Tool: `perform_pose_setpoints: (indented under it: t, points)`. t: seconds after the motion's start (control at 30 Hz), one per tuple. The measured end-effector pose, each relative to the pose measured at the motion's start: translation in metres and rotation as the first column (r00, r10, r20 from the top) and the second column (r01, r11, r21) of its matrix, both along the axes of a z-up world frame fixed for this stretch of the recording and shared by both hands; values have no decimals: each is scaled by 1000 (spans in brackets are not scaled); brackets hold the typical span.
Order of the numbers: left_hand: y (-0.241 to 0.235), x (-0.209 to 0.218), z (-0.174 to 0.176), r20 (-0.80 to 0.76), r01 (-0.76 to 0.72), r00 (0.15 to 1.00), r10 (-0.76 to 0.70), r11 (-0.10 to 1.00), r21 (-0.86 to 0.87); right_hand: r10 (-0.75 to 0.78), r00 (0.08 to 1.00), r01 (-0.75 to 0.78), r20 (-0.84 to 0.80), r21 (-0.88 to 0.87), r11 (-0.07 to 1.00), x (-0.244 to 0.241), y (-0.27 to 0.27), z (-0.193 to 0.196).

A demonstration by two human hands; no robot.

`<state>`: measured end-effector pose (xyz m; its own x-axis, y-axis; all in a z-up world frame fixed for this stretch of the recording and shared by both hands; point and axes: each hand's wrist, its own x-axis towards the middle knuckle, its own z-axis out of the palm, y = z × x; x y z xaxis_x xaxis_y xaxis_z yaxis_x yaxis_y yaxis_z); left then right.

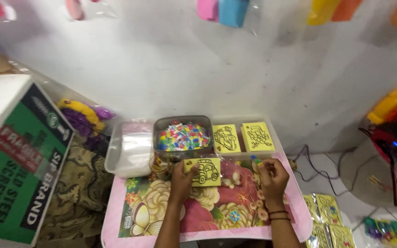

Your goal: The person sits on the floor and places small, colorful plastic beads into clear plastic bags containing yellow cards with printed designs. They seal the bags and arrange the finished packages on the floor.

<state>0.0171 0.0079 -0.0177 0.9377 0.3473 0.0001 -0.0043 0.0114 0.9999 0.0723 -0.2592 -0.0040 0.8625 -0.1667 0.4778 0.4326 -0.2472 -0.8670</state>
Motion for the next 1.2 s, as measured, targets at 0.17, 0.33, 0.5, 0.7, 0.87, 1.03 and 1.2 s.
perform_pose_setpoints:
  t: [0.17,0.33,0.5,0.7,0.87,1.03,1.2]
  points:
    - [-1,-3,-6,48,1,999,2,999,-51,-91,989,101,118,-75,992,-1,3,-1]
    - [0,-2,-16,54,7,999,-2,996,-88,-53,971,110,231,-241,964,9,-1,-15]
    - [8,7,-43,80,35,997,-18,976,-214,22,995,41,101,-585,810,14,3,-21]
    - [10,9,-44,94,45,995,-21,963,-266,61,994,8,86,-642,767,2,9,-8]
    - [12,12,-51,71,29,997,-10,959,-282,57,997,-10,46,-684,729,4,7,-13]
    - [8,7,-40,63,25,998,-8,961,-275,56,998,-22,34,-632,775,-2,9,-1]
    - [-3,-7,-7,83,-5,996,19,987,-163,76,996,-92,-53,-524,847,-13,12,16]
